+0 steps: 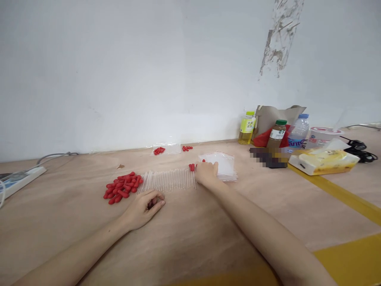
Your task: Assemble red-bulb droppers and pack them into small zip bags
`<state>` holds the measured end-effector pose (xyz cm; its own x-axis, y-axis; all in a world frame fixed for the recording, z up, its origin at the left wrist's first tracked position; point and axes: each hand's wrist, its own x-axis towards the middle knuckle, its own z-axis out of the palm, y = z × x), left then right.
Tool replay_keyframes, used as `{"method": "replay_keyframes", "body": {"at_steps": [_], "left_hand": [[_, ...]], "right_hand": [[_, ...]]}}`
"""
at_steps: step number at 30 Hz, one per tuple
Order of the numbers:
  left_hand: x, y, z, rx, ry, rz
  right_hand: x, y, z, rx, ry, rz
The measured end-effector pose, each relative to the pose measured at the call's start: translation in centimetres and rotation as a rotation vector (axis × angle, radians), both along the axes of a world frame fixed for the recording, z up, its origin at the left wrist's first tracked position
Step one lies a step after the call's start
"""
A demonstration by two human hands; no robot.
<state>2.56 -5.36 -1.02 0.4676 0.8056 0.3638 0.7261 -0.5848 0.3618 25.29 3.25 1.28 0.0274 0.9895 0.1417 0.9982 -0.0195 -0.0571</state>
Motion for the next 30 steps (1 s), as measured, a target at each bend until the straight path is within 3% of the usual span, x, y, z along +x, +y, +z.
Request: {"method": "replay_keyframes", "body": {"at_steps": [7,12,14,17,20,24,28,30], "left_hand": [[0.0,-0.1,0.1,-0.007,0.020,-0.008],[0.0,-0.1,0.2,-0.011,0.016,0.000],[0.1,-0.2,0.2,-0.015,0.011,0.001],[0.1,-0.3,0.2,-0.012,0.006,-0.003],[0.2,-0.4,0.0,0.003,-0.011,0.016],[-0.2,0.0,0.3,0.102,-0.056,0.172],[-2.2,1.4,2.0,0.301,0.036,0.395],[-3.6,2.4,2.8,0.318,0.083,0.524]], "right_hand": [[-0.4,0.6,0.5,-0.065,0.039,-0.010],[0.5,-1.1,2.3,-0.052,0.037,0.017],[0.6,-2.5,2.5,0.030,0.023,0.175],[0.5,-4.6,1.6,0.164,0.013,0.575],[0.5,-6.0,0.3,0.184,0.022,0.854],[1.2,-6.1,-0.6,0.121,0.027,0.962],[1.6,-5.8,-0.6,0.080,0.142,0.925],[1.2,-6.0,-0.7,0.080,0.235,0.873]]}}
